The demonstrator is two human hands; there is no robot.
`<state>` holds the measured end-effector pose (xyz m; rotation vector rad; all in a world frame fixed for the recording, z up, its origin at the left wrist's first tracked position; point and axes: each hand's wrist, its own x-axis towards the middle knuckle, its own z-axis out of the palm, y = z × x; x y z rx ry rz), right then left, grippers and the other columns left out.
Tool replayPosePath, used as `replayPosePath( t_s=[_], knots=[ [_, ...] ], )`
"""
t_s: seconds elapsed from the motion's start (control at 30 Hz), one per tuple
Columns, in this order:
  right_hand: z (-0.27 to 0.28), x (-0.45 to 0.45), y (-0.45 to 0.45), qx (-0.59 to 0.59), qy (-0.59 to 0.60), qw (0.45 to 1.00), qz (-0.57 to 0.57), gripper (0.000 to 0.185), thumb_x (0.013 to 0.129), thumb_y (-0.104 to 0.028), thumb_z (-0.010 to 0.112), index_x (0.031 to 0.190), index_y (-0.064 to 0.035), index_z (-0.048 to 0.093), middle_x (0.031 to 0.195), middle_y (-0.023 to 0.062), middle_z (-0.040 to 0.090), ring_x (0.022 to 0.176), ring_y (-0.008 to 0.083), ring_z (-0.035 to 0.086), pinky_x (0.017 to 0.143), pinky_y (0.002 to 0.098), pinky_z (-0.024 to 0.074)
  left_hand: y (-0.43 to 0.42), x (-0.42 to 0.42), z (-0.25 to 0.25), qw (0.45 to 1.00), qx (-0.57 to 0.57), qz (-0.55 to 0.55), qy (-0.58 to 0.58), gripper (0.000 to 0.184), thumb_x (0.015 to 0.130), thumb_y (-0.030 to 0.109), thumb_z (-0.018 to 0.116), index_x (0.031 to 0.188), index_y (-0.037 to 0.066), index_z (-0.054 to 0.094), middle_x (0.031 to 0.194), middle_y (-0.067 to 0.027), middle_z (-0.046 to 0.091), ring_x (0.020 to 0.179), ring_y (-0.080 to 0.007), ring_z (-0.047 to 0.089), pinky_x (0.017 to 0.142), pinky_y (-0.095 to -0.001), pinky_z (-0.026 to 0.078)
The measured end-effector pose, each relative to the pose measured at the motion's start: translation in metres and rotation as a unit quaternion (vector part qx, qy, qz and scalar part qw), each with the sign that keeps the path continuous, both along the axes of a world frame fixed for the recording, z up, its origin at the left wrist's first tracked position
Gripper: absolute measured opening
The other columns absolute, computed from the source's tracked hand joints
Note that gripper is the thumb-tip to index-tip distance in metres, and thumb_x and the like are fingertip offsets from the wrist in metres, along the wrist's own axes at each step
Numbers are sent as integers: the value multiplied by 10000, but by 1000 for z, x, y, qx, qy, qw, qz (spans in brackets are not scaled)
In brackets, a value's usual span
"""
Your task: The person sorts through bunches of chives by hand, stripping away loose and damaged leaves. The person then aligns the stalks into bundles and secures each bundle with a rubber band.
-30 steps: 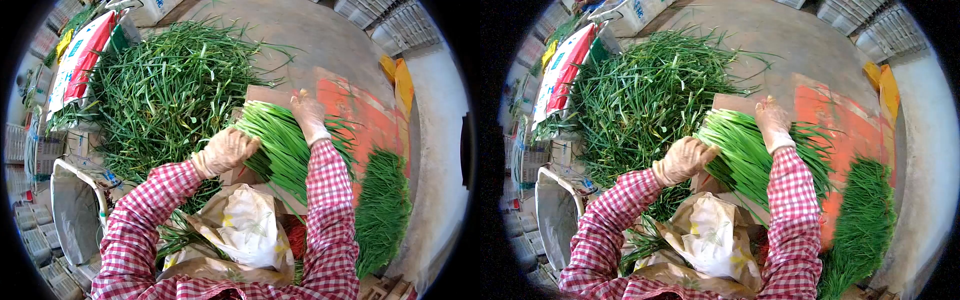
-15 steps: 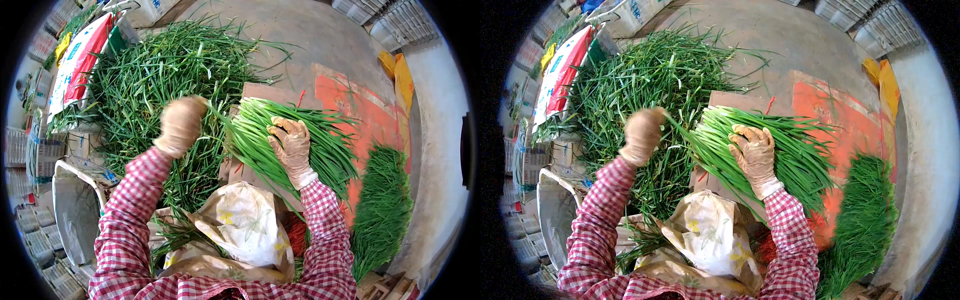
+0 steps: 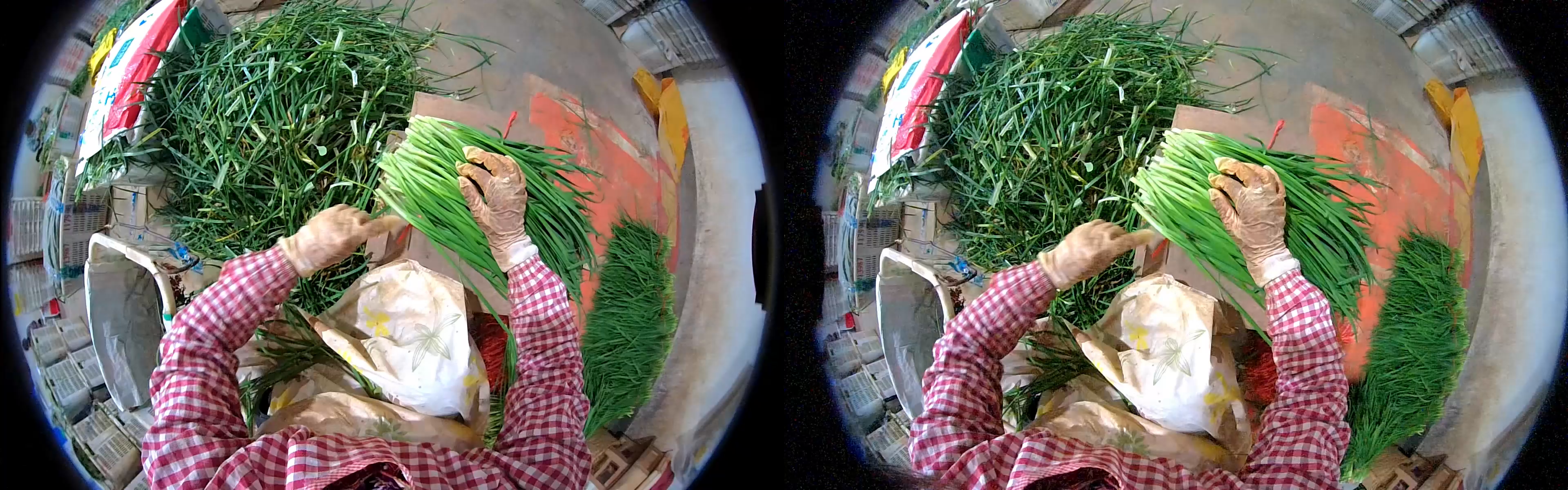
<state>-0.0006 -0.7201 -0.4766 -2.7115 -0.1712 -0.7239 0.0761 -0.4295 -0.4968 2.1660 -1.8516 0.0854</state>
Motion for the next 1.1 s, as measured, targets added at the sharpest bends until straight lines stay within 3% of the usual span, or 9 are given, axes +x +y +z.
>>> replayPosePath(
  t_s=[0.1, 0.23, 0.5, 0.67, 0.7, 0.77, 0.8, 0.97, 1.1],
  knots=[
    [2, 1, 0, 17, -1, 1000, 7, 196, 781, -244, 681, 946, -137, 683, 1108, -8, 618, 1016, 219, 546, 900, 394, 408, -31, 3, 2, 991, 109, -31, 76, 667, 765, 8, 559, 1378, 247, 448, 880, -78, 630, 737, -216, 612, 636, -333, 513],
    [3, 2, -1, 25, 3, 1000, 15, 182, 783, -242, 678, 927, -131, 688, 1085, 6, 629, 995, 229, 556, 887, 394, 415, -46, 7, -13, 993, -74, -81, 35, 574, 807, 93, 559, 1350, 257, 475, 980, -109, 625, 767, -268, 627, 616, -357, 514],
    [5, 2, 0, 36, -3, 999, 16, 176, 785, -245, 678, 919, -131, 691, 1091, 7, 635, 994, 228, 559, 884, 397, 416, -43, -4, -10, 997, -58, -45, 17, 471, 848, 228, 587, 1305, 329, 533, 759, -72, 591, 581, -246, 570, 467, -352, 454],
    [7, 2, 0, 35, -7, 999, 21, 202, 796, -250, 668, 955, -126, 679, 1081, 20, 631, 983, 236, 569, 885, 398, 419, -42, -11, -11, 995, 56, -74, 33, 427, 835, 179, 544, 1250, 77, 537, 956, -145, 613, 757, -266, 620, 598, -356, 513],
    [6, 2, 1, 35, -6, 999, 20, 202, 796, -250, 668, 955, -126, 679, 1081, 20, 631, 983, 236, 569, 885, 398, 419, -53, -17, -19, 993, -93, -72, 26, 463, 780, 167, 573, 1219, 26, 530, 876, -126, 607, 738, -242, 614, 592, -336, 499],
    [6, 2, 0, 39, -9, 999, 14, 227, 801, -249, 662, 991, -125, 669, 1085, 24, 626, 983, 240, 568, 883, 398, 422, -70, -37, -12, 988, -133, -54, 53, 461, 766, 165, 595, 1199, 19, 529, 863, -115, 604, 735, -253, 613, 597, -343, 492],
    [7, 2, 1, 39, -9, 999, 14, 227, 801, -249, 662, 991, -125, 669, 1085, 24, 626, 983, 240, 568, 883, 398, 422, -77, -49, 1, 987, -30, -45, 149, 442, 757, 160, 605, 1168, 15, 535, 828, -107, 597, 709, -259, 607, 588, -360, 488],
    [8, 1, 0, 35, 0, 999, 12, 234, 805, -246, 662, 1003, -121, 665, 1091, 29, 624, 991, 235, 565, 884, 397, 422, -73, -59, -18, 985, -83, -9, 150, 451, 768, 123, 610, 1211, 78, 540, 685, -95, 564, 579, -264, 586, 535, -365, 483],
    [5, 0, -1, 29, -16, 999, 12, 237, 798, -249, 670, 997, -120, 669, 1088, 24, 628, 998, 231, 565, 892, 394, 417, -67, -59, -42, 867, -122, 46, 481, 367, 871, 116, 600, 1236, 104, 568, 979, -136, 654, 790, -278, 655, 667, -327, 527]
  ],
)
